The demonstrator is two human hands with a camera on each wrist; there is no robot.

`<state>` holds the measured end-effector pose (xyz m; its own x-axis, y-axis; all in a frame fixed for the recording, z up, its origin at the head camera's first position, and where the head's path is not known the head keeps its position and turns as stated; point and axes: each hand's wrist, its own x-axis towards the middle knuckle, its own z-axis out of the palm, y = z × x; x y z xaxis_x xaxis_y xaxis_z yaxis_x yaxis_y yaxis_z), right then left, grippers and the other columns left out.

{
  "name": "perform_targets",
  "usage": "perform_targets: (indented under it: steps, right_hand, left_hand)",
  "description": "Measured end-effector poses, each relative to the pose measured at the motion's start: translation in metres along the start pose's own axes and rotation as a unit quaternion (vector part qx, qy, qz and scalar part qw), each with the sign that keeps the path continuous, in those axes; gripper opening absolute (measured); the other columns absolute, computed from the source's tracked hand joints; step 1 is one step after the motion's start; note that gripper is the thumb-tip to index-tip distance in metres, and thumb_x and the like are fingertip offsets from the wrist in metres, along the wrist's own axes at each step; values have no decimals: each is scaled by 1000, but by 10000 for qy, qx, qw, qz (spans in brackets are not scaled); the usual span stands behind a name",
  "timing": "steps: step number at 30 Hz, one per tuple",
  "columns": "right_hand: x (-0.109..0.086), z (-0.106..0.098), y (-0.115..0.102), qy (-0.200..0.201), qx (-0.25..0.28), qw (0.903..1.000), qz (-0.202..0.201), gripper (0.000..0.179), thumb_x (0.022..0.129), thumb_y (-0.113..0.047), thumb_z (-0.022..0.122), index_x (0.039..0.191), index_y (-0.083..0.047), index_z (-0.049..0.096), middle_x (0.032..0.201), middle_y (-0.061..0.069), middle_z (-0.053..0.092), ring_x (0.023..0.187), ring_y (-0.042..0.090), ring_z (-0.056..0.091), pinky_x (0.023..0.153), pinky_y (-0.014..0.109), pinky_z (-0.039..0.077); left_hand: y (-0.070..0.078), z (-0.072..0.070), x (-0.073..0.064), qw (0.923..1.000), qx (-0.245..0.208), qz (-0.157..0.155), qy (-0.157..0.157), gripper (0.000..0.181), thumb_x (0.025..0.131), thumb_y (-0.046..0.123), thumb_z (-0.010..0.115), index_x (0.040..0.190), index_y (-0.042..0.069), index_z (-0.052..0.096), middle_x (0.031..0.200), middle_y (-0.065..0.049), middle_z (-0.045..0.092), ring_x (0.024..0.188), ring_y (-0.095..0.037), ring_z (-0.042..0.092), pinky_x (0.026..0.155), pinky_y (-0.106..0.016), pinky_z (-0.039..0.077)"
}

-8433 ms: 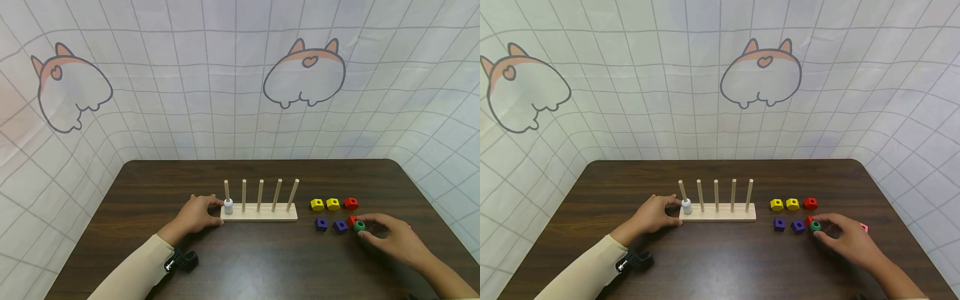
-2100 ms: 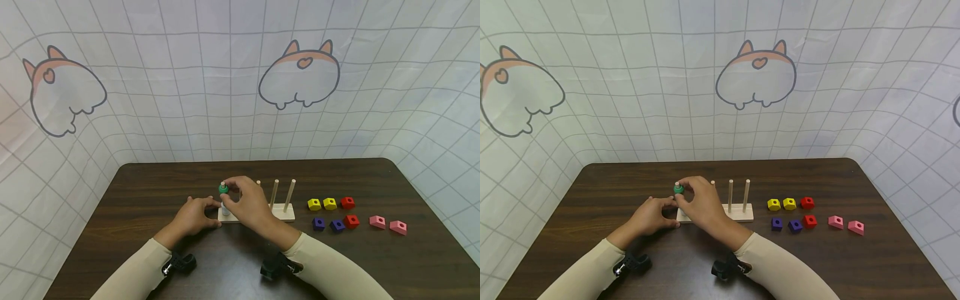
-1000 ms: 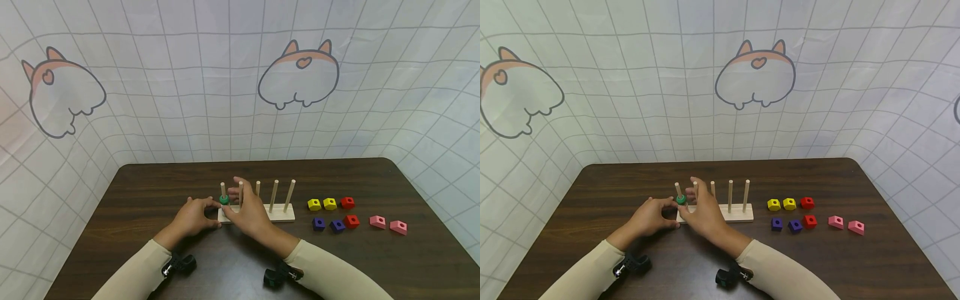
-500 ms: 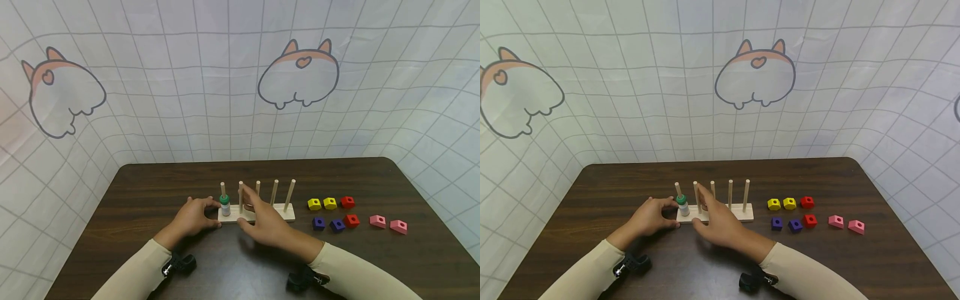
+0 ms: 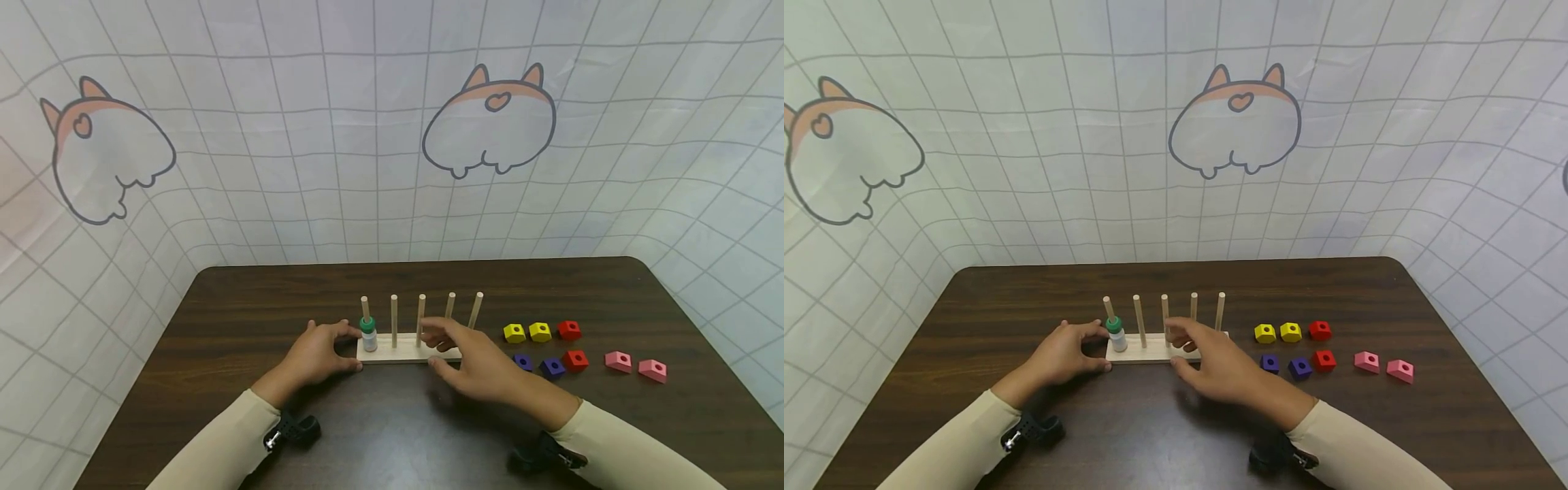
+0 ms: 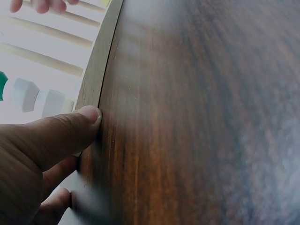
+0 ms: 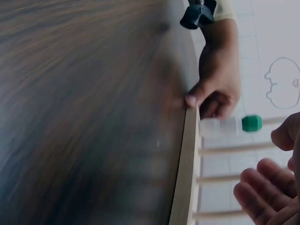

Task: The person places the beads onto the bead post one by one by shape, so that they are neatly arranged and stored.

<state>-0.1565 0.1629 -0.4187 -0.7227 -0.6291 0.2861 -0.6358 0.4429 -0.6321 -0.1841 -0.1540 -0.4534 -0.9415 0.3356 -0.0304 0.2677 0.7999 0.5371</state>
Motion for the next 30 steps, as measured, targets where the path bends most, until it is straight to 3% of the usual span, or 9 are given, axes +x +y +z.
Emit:
perform_targets:
  steps: [8, 23, 30]
  right_hand:
    - [-24, -22, 19, -5, -469, 9988, -142, 46, 95, -9, 73, 138, -4, 57, 112, 3, 70, 97, 16, 67, 84, 41, 58]
    - [-68, -59, 66, 330, -1107, 9933, -100, 43, 86, -9, 83, 125, -9, 65, 112, -5, 70, 100, 15, 70, 83, 43, 60]
    - [-80, -71, 75, 124, -1573, 9868, 368, 37, 86, -20, 85, 118, -16, 68, 115, -7, 68, 107, 17, 67, 89, 48, 57]
  left_hand:
    - [-2, 1, 1, 10000, 50, 34, 52, 49, 79, 33, 91, 124, 21, 74, 142, -14, 60, 135, -30, 54, 119, -67, 10]
    - [-1, 2, -1, 10000, 58, 34, 59, 50, 79, 34, 90, 124, 21, 73, 142, -13, 60, 134, -29, 54, 120, -66, 10]
    - [0, 1, 0, 9999, 71, 83, 87, 49, 79, 33, 91, 123, 20, 74, 142, -14, 60, 134, -31, 55, 119, -68, 11]
